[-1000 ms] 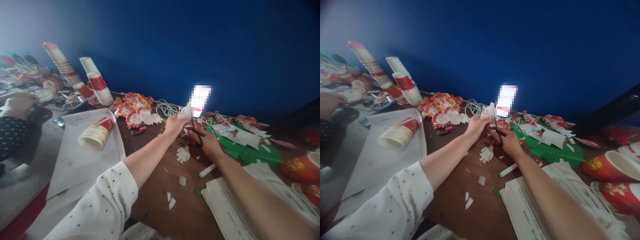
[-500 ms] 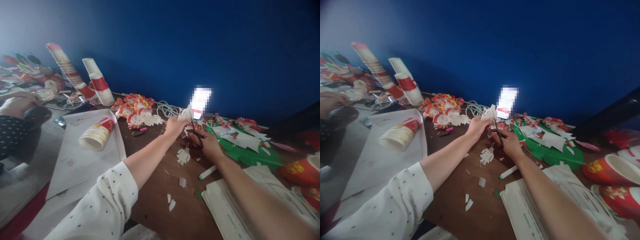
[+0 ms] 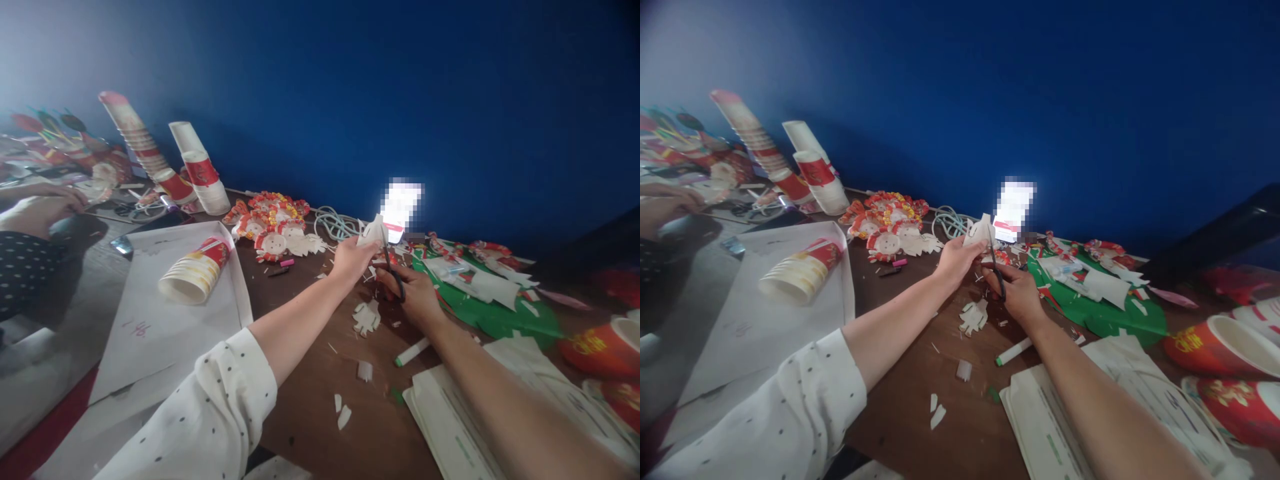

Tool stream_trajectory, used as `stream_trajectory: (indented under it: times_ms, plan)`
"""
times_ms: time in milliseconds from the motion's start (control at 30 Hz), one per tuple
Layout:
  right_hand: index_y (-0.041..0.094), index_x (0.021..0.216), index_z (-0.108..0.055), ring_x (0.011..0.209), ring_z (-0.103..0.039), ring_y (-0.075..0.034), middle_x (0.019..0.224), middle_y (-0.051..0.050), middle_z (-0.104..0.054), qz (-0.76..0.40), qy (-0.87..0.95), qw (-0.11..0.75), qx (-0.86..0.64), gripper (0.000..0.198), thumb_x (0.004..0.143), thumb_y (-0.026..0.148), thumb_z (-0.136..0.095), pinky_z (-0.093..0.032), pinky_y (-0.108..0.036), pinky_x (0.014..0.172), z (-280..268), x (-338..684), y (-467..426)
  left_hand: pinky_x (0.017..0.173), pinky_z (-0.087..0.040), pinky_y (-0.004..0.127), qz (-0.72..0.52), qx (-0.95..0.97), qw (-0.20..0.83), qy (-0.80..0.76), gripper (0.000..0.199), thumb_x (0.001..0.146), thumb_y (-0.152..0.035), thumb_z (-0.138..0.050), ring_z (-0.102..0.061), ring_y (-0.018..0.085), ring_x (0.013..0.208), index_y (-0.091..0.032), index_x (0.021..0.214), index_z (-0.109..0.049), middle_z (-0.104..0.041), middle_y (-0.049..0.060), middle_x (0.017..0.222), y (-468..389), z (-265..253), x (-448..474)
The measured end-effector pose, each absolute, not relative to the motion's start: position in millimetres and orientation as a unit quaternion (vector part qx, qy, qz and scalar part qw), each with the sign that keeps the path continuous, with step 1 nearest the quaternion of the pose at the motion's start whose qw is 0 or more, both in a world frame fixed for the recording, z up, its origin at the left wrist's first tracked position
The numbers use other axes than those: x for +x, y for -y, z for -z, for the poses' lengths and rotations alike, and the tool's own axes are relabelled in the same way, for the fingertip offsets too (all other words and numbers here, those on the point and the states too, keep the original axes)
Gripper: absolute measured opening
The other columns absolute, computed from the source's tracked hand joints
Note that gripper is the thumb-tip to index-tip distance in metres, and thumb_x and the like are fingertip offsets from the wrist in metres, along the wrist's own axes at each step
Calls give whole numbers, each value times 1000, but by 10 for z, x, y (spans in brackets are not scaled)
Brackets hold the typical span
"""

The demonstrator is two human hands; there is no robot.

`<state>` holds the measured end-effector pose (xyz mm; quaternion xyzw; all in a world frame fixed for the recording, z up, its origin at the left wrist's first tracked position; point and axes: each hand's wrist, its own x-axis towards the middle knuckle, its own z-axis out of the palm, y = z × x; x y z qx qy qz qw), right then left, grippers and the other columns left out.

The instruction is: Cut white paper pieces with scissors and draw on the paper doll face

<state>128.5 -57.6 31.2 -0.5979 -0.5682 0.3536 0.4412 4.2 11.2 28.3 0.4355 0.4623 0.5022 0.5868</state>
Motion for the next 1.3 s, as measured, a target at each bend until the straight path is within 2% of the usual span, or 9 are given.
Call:
stream_trajectory:
  times_ms: [267, 367, 500, 600, 700, 833, 1100, 1300]
  plan:
    - [16, 73, -69, 45, -41, -9, 49, 3, -50, -358, 564, 449, -593, 39, 71, 55, -69, -33, -24, 44, -332, 1261, 593, 66, -48, 30, -502, 474, 559, -459, 29, 72, -39, -68, -61, 17, 68, -16, 90, -68, -69, 7, 78, -94, -268, 22]
    - [17, 67, -66, 45, -42, -9, 49, 2, -50, -357, 568, 450, -590, 39, 71, 55, -69, -34, -24, 45, -339, 1254, 596, 63, -47, 28, -500, 471, 562, -460, 30, 72, -41, -68, -59, 16, 65, -15, 87, -67, -67, 6, 74, -83, -275, 27]
    - [17, 70, -68, 45, -42, -9, 50, 2, -51, -359, 566, 450, -590, 39, 71, 56, -69, -34, -24, 45, -341, 1257, 593, 59, -45, 28, -492, 469, 566, -466, 28, 72, -42, -67, -55, 14, 58, -16, 83, -66, -63, 3, 68, -71, -287, 23]
    - [15, 75, -70, 45, -42, -9, 49, 2, -51, -358, 563, 448, -595, 41, 70, 55, -70, -34, -24, 45, -337, 1257, 591, 63, -46, 28, -488, 479, 557, -471, 28, 72, -40, -68, -57, 15, 62, -16, 85, -67, -65, 4, 72, -66, -313, 6]
    - [14, 87, -73, 45, -43, -10, 49, 3, -52, -363, 552, 452, -600, 45, 69, 55, -70, -34, -24, 45, -333, 1249, 591, 67, -46, 28, -501, 485, 547, -464, 30, 71, -41, -68, -58, 15, 67, -16, 87, -68, -66, 5, 75, -75, -322, -11]
    - [12, 97, -73, 44, -44, -10, 49, 3, -52, -373, 551, 446, -598, 52, 68, 56, -71, -36, -25, 45, -319, 1249, 587, 64, -45, 27, -527, 488, 536, -443, 30, 74, -44, -65, -53, 13, 63, -17, 87, -66, -61, 2, 70, -104, -289, -22]
    - [14, 102, -71, 47, -49, -12, 54, 2, -56, -404, 557, 449, -569, 51, 72, 56, -68, -38, -24, 45, -238, 1324, 548, 65, -45, 25, -508, 515, 526, -446, 29, 75, -41, -64, -56, 14, 67, -16, 90, -68, -64, 3, 73, -79, -291, -7]
    - [16, 93, -70, 49, -49, -11, 55, 1, -56, -420, 553, 448, -564, 43, 76, 55, -65, -39, -24, 45, -255, 1333, 553, 66, -46, 26, -493, 524, 535, -442, 30, 75, -43, -64, -60, 15, 69, -17, 89, -69, -68, 5, 77, -50, -301, 6]
